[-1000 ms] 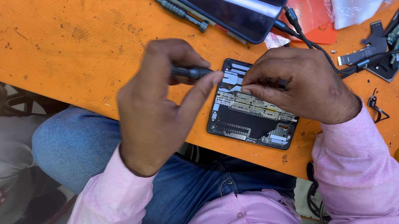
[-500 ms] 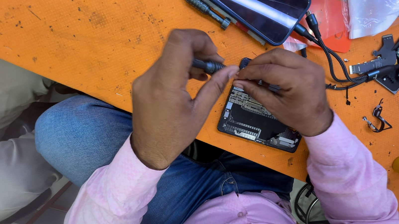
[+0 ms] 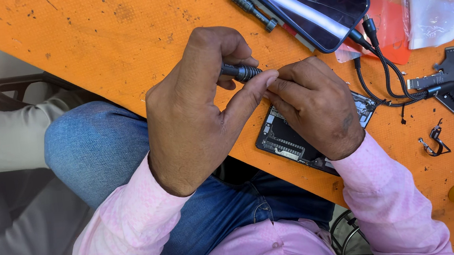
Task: The person uses a screwdriver to remove small metal plates and internal components from the chassis of a disassembled mobile phone on an orange workbench.
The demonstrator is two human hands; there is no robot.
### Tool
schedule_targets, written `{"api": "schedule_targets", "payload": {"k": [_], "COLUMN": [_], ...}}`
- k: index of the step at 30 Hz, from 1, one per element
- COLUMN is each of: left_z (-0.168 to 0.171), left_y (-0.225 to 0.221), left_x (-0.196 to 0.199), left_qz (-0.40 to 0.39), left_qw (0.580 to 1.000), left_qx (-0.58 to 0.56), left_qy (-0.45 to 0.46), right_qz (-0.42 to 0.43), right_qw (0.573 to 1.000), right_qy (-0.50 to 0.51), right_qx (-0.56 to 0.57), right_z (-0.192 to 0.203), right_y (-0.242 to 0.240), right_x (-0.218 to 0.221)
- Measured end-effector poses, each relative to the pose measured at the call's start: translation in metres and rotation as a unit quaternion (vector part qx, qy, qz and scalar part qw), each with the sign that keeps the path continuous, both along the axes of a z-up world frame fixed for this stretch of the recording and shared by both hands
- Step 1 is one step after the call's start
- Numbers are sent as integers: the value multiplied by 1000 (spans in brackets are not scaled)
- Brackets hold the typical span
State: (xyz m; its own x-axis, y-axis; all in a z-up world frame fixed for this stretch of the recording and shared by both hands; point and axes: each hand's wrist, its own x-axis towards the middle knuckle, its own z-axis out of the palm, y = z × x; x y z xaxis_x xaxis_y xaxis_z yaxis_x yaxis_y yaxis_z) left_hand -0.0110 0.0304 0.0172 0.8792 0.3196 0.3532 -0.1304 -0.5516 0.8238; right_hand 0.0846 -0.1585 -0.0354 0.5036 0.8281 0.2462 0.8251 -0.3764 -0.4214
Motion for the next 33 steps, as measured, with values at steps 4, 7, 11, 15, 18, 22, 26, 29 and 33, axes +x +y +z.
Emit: {"api": "schedule_targets", "payload": {"k": [4, 7, 11, 15, 18, 22, 26, 29, 33], "left_z": [4, 7, 2, -9, -16, -18, -22, -29, -35], "left_y": [1, 1, 0, -4, -5, -7, -27, -41, -45], "left_x": [-4, -12, -27, -36, -34, -32, -30, -25, -23], "left_qz": [19, 35, 48, 60, 42, 26, -43, -112, -134], "left_qw": [1000, 999, 998, 988, 970, 963, 981, 980, 973], "left_qx": [-20, -23, 36, 100, 147, 151, 120, 116, 139], "left_qy": [8, 6, 36, 106, 188, 223, 145, 115, 122], "right_qz": [-3, -8, -50, -67, -34, -11, 2, -7, -9], "right_qw": [1000, 999, 997, 991, 983, 966, 959, 957, 953], "right_qy": [13, 39, 60, 116, 164, 220, 241, 240, 248], "right_qx": [-5, 8, 26, -16, -71, -133, -148, -163, -176], "right_z": [3, 7, 19, 31, 36, 38, 37, 37, 38], "right_y": [1, -4, -25, -44, -50, -50, -50, -48, -46], "right_x": [0, 4, 15, 30, 38, 41, 41, 40, 40]}}
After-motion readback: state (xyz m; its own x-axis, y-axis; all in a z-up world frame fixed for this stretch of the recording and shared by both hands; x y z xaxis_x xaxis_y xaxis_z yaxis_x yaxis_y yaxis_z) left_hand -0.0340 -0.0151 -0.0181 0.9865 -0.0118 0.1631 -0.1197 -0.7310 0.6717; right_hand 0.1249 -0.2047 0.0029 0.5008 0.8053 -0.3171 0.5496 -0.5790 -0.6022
